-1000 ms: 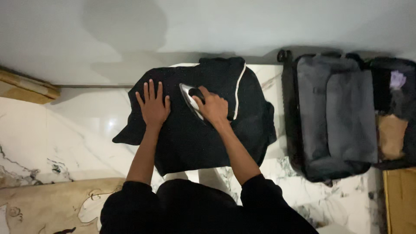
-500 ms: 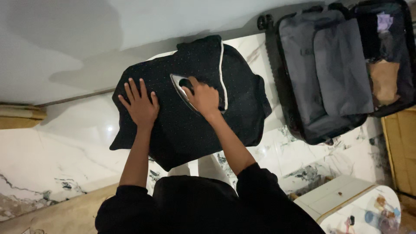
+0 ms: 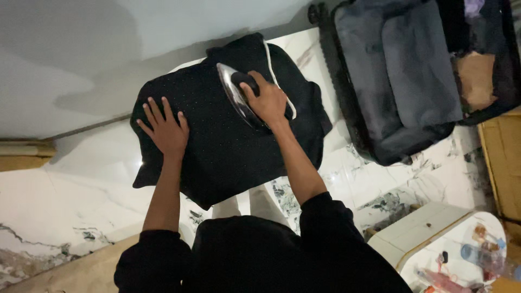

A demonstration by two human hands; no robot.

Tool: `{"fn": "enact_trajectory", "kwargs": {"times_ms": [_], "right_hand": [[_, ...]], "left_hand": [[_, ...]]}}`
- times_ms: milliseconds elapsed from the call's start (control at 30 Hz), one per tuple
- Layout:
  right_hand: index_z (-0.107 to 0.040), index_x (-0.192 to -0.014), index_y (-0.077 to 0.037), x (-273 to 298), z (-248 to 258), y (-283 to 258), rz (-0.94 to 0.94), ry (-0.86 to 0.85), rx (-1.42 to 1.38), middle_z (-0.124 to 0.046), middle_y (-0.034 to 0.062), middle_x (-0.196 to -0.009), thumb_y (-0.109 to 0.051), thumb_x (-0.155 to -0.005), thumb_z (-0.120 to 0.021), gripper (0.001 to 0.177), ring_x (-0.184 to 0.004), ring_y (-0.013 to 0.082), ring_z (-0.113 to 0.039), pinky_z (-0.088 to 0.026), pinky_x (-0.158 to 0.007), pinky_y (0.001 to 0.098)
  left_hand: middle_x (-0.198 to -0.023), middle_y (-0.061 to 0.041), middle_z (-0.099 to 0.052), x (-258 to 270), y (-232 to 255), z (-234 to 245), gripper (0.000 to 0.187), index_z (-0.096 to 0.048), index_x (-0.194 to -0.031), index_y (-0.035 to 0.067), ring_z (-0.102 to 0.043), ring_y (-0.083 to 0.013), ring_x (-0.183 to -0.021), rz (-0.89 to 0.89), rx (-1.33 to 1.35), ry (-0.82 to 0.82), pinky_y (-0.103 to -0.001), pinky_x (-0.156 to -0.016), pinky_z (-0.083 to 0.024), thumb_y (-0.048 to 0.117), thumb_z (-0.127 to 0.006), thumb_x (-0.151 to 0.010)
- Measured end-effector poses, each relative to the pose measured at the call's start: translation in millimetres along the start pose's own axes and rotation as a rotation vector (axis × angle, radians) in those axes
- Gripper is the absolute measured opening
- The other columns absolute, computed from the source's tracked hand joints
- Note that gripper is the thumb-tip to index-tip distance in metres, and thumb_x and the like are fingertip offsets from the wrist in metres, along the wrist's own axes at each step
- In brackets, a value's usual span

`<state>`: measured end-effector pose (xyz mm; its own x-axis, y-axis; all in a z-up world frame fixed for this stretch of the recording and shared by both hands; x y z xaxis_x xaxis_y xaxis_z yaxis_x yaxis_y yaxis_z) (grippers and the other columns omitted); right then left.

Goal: The person irons various pieces of black clothing on a white table, including a long garment and a shirt, before folding the shirt and placing it into an open suitcase.

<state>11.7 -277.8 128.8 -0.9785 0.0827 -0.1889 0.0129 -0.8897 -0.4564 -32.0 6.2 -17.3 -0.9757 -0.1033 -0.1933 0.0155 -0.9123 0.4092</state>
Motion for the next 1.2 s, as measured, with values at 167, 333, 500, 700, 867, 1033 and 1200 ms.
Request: {"fn": "enact_trajectory", "kwargs": {"times_ms": [167,333,500,700,867,1033,1200], "right_hand": [[-0.070,-0.126,-0.020,-4.6,27.0,26.9,-0.088,-0.017,0.081,-0.077,0.0176,-0.093,-0.050,-0.093,-0.069,0.044,-0.083,0.0394,-0.074,-0.058,-0.071,0.0507],[-0.067,-0.128,-0.018,-15.9,31.5,65.2,-0.210,-0.017,0.164,-0.076,0.0174,-0.087,-0.049,-0.092,-0.069,0.048,-0.077,0.0410,-0.072,-0.057,-0.066,0.0532],[-0.068,-0.123,-0.017,-29.3,27.4,92.4,-0.201,-0.053,0.173,-0.075,0.0168,-0.083,-0.049,-0.096,-0.067,0.041,-0.075,0.0406,-0.073,-0.056,-0.064,0.0534],[-0.069,-0.122,-0.018,-74.0,30.2,118.8,-0.178,-0.071,0.165,-0.075,0.0189,-0.082,-0.050,-0.095,-0.066,0.042,-0.073,0.0414,-0.072,-0.056,-0.062,0.0517],[-0.069,-0.122,-0.018,-105.2,16.6,120.2,-0.123,-0.055,0.146,-0.077,0.0158,-0.083,-0.051,-0.095,-0.064,0.043,-0.073,0.0412,-0.072,-0.055,-0.060,0.0520],[-0.068,-0.125,-0.018,-85.3,6.3,105.2,-0.040,-0.077,0.210,-0.075,0.0161,-0.083,-0.049,-0.097,-0.063,0.042,-0.070,0.0403,-0.072,-0.056,-0.059,0.0504],[-0.066,-0.124,-0.019,-71.4,8.1,101.4,-0.008,-0.108,0.222,-0.075,0.0135,-0.083,-0.049,-0.095,-0.063,0.042,-0.068,0.0389,-0.072,-0.055,-0.057,0.0501]], "left_hand": [[-0.172,-0.024,-0.021,-8.6,34.8,-32.9,0.059,-0.046,-0.162,0.009,-0.009,-0.0557,-0.155,-0.068,-0.013,-0.084,-0.080,-0.115,0.000,0.038,-0.043,-0.110],[-0.170,-0.022,-0.019,-24.3,99.9,-62.5,0.064,-0.042,-0.161,0.011,-0.006,-0.0528,-0.155,-0.144,0.052,-0.195,-0.080,-0.114,0.003,0.046,-0.044,-0.107],[-0.172,-0.019,-0.018,-60.6,156.8,-90.7,0.063,-0.041,-0.162,0.013,-0.004,-0.0510,-0.157,-0.086,0.028,-0.186,-0.079,-0.114,0.005,0.048,-0.041,-0.110],[-0.175,-0.018,-0.018,-72.9,176.5,-86.8,0.063,-0.038,-0.168,0.016,-0.005,-0.0474,-0.158,-0.024,-0.035,-0.107,-0.079,-0.115,0.005,0.048,-0.041,-0.113],[-0.174,-0.015,-0.017,-75.8,180.1,-82.7,0.066,-0.037,-0.165,0.019,-0.005,-0.0448,-0.158,0.056,-0.023,-0.194,-0.079,-0.114,0.005,0.049,-0.039,-0.107],[-0.175,-0.014,-0.017,-75.8,181.7,-85.3,0.066,-0.037,-0.167,0.020,-0.005,-0.0429,-0.160,0.055,-0.045,-0.177,-0.078,-0.117,0.004,0.050,-0.039,-0.109],[-0.173,-0.014,-0.020,-77.6,181.8,-85.6,0.066,-0.039,-0.164,0.020,-0.007,-0.0423,-0.158,0.059,-0.061,-0.168,-0.077,-0.116,0.004,0.051,-0.041,-0.106]]}}
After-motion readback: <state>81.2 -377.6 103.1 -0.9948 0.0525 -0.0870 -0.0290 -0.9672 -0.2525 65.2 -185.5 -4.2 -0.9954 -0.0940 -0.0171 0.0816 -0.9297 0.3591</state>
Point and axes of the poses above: each hand's wrist, its own x-axis away from the middle knuckle, its own z-axis out of the back of the hand, y = z × x, the point moved 1 cm from there along -x, towards the middle knuckle
